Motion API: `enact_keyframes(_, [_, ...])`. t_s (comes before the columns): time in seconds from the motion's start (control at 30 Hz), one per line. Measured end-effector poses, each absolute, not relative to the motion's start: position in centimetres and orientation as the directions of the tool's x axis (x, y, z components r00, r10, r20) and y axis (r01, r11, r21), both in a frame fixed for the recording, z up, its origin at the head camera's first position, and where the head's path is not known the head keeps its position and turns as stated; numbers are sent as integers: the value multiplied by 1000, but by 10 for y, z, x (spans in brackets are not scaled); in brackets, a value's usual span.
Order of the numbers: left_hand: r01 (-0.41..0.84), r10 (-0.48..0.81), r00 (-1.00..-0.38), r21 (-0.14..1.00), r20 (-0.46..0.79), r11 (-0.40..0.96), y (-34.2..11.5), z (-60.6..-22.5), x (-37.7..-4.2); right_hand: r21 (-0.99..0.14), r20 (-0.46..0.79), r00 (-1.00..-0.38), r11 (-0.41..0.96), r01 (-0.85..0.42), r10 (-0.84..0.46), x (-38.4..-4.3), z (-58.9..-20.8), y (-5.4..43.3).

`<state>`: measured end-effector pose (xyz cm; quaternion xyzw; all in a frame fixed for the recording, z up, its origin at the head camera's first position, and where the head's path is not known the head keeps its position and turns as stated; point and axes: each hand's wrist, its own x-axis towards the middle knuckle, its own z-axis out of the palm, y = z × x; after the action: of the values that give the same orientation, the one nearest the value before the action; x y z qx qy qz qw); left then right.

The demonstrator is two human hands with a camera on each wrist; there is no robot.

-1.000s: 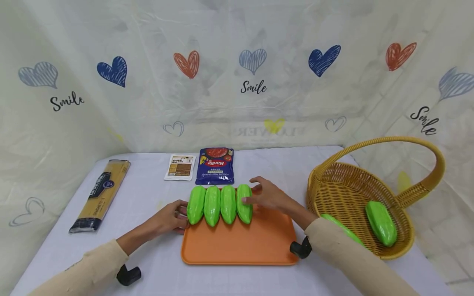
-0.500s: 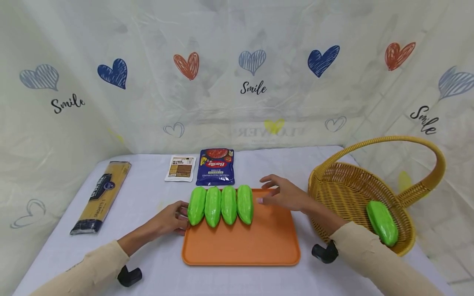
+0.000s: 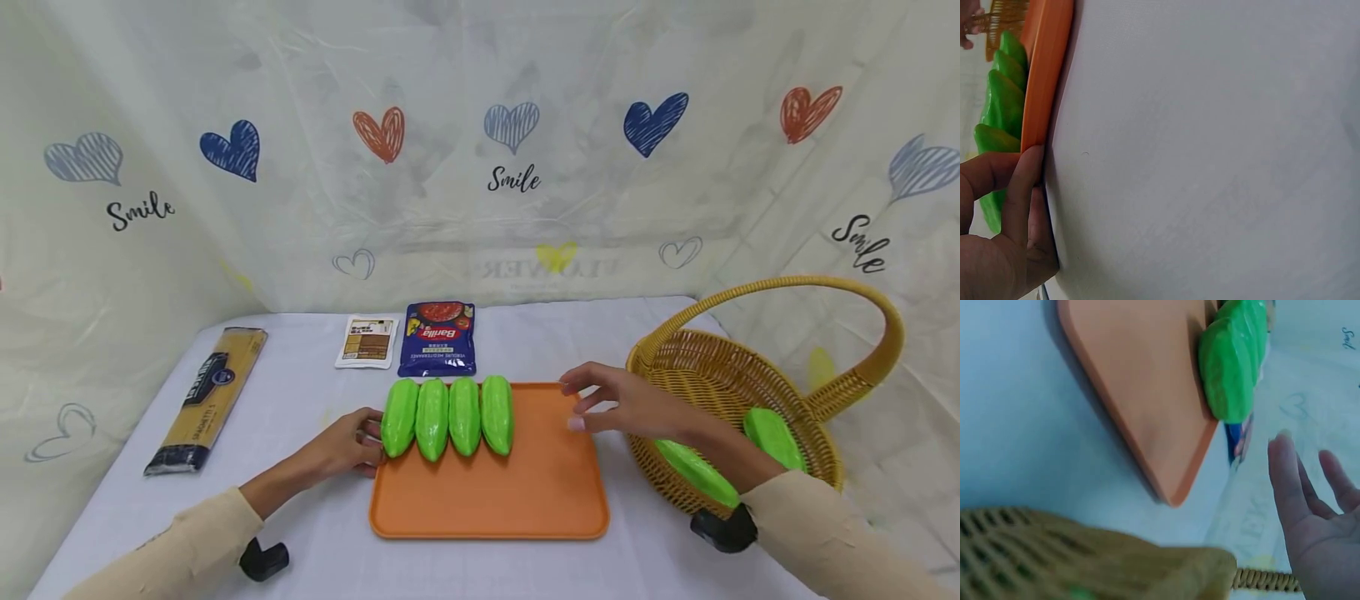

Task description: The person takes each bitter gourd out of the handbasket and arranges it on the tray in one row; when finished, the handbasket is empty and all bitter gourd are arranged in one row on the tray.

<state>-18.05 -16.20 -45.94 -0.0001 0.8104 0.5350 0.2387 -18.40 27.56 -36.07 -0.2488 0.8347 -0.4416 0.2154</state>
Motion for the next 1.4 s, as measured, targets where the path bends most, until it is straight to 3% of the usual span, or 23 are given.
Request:
enact_keyframes(0.3, [-257, 249, -887, 865, -388, 431, -161, -459, -181, -857, -142, -701, 442, -267, -699, -174, -353, 317])
enact_keyframes(0.63, [-258, 250, -886, 864, -390, 433, -161, -458, -181, -947, -232, -559, 316, -57, -796, -166, -345, 363])
enact_keyframes(0.8, [-254, 253, -886, 863, -389, 436, -161, -458, -181, -901, -300, -636, 431, -57, -711, -171, -339, 386])
enact_keyframes(1.07, [-265, 235, -886, 851, -401, 453, -161, -460, -180, -680, -399, -816, 732, -43, -418, -190, -341, 417])
enact_keyframes(1.2, [-264, 240, -885, 855, -399, 447, -161, -460, -180, -590, -364, -859, 803, -88, -362, -194, -347, 432])
enact_keyframes(1.4, [-263, 244, -885, 857, -398, 443, -161, -459, -180, -557, -353, -882, 828, -71, -313, -199, -356, 445])
